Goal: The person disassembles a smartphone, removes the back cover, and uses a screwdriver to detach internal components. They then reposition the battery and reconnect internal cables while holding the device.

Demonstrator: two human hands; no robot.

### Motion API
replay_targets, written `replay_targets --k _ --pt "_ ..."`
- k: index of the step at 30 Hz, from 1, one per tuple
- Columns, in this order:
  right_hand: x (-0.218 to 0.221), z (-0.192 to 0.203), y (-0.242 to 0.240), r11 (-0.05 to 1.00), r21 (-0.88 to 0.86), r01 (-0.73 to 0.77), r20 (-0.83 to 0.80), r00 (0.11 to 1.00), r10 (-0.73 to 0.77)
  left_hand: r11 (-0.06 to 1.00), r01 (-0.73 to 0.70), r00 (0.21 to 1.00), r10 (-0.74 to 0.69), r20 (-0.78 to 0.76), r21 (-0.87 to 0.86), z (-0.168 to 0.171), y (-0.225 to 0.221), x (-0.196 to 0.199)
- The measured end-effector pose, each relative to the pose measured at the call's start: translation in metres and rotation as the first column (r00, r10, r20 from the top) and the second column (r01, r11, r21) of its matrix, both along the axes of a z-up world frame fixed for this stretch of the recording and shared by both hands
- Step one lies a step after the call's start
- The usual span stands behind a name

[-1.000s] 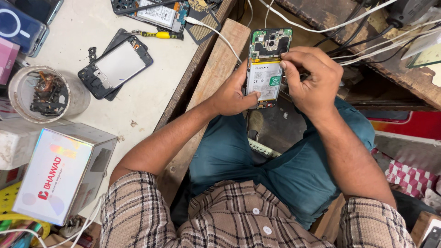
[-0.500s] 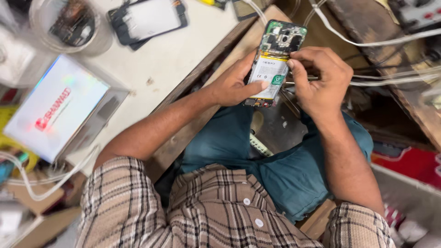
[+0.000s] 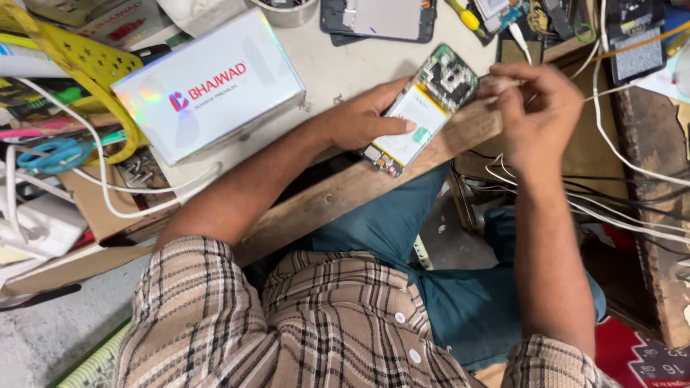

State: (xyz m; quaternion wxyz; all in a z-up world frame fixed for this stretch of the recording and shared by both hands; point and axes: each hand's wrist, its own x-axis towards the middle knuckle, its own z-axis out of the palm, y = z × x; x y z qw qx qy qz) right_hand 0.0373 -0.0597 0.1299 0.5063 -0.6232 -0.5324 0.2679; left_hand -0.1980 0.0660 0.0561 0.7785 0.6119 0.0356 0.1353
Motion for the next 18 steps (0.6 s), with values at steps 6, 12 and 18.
replay_targets --k 6,12,18 --pt "0.011 -0.028 0.071 0.986 0.017 -0.168 0.405 0.903 0.146 0.976 0.177 0.984 -0.178 0.007 -0.13 -0.007 0.003 -0.002" --pt "-0.006 -0.043 0.099 0.961 0.025 -0.275 0.724 0.668 0.172 0.966 0.185 0.981 -0.172 0.084 -0.181 -0.02 0.005 0.006" --pt "0.007 -0.04 0.12 0.966 0.017 -0.26 0.781 0.606 0.15 0.979 0.108 0.992 -0.118 -0.046 -0.176 -0.021 0.014 0.009"
